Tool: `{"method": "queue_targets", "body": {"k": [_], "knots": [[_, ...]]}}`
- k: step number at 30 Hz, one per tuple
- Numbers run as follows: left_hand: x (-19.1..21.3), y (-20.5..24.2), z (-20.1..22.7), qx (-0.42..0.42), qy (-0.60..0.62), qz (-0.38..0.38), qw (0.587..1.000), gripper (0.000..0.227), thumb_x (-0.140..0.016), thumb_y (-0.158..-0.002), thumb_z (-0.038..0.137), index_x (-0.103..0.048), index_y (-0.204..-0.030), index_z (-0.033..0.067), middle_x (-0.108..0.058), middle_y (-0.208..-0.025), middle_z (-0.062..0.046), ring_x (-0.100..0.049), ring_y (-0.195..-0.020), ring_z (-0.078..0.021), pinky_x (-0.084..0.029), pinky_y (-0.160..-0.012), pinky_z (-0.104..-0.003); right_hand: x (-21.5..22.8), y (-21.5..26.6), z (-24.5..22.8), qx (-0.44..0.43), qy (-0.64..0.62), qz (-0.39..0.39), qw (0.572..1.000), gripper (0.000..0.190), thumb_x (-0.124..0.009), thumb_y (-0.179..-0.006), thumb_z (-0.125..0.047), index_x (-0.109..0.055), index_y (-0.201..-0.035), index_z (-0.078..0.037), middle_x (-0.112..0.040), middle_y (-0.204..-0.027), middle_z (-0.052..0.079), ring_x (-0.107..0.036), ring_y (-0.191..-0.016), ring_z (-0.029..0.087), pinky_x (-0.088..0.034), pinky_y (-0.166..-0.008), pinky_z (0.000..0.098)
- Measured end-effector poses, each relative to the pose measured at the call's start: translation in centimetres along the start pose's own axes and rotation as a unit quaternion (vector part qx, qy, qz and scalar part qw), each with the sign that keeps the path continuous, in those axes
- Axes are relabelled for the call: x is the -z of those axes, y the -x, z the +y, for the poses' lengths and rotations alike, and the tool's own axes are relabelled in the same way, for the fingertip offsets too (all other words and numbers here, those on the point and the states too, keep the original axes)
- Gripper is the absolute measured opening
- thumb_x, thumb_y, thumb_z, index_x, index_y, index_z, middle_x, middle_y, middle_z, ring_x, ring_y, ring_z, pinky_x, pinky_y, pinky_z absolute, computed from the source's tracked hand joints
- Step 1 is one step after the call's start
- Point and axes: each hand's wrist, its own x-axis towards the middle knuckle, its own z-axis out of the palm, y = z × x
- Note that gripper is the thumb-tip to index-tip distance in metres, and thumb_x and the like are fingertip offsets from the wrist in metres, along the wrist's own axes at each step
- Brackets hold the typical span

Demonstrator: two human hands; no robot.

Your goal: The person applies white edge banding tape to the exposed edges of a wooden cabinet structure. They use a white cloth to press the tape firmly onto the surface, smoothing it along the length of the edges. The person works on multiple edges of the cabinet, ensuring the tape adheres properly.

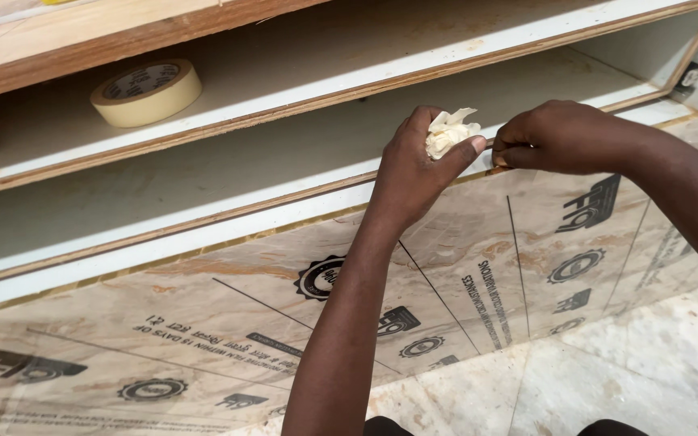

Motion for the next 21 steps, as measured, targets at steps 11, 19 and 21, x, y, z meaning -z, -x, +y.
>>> {"method": "queue_targets", "body": {"k": [11,19,21], "knots": [[-0.5,-0.2,1.2,0.035,-0.049,-0.016,0.998,0.065,-0.073,-0.086,0.053,-0.061,-0.124,0.0029,-0.072,-0.111,-0.017,-0.074,-0.098,-0.0244,-0.061,-0.078,-0.040,-2.3,-0.6,1.5,-0.048,-0.007,0.106,0.993,0.030,-0.058,-0.103,-0.037,-0.074,-0.109,-0.013,-0.077,-0.096,0.012,-0.073,-0.085,0.032,-0.056,-0.080,0.0462],[-0.4,-0.3,1.0,0.055,-0.012,-0.023,0.998,0.067,-0.071,-0.086,0.056,-0.060,-0.125,0.0035,-0.072,-0.108,-0.016,-0.074,-0.094,-0.0237,-0.062,-0.073,-0.038,-0.8,-0.6,2.2,0.075,-0.152,-0.028,0.985,0.029,-0.061,-0.096,-0.019,-0.076,-0.120,-0.023,-0.074,-0.108,0.002,-0.072,-0.102,0.017,-0.058,-0.093,0.0380],[-0.3,-0.3,1.0,0.050,-0.009,-0.026,0.998,0.067,-0.071,-0.086,0.056,-0.060,-0.126,0.0039,-0.072,-0.107,-0.016,-0.074,-0.093,-0.0230,-0.062,-0.072,-0.037,-0.1,-0.5,1.7,0.089,-0.105,-0.058,0.989,0.032,-0.058,-0.097,-0.018,-0.076,-0.124,-0.026,-0.072,-0.112,0.001,-0.070,-0.106,0.016,-0.057,-0.095,0.0376]]}}
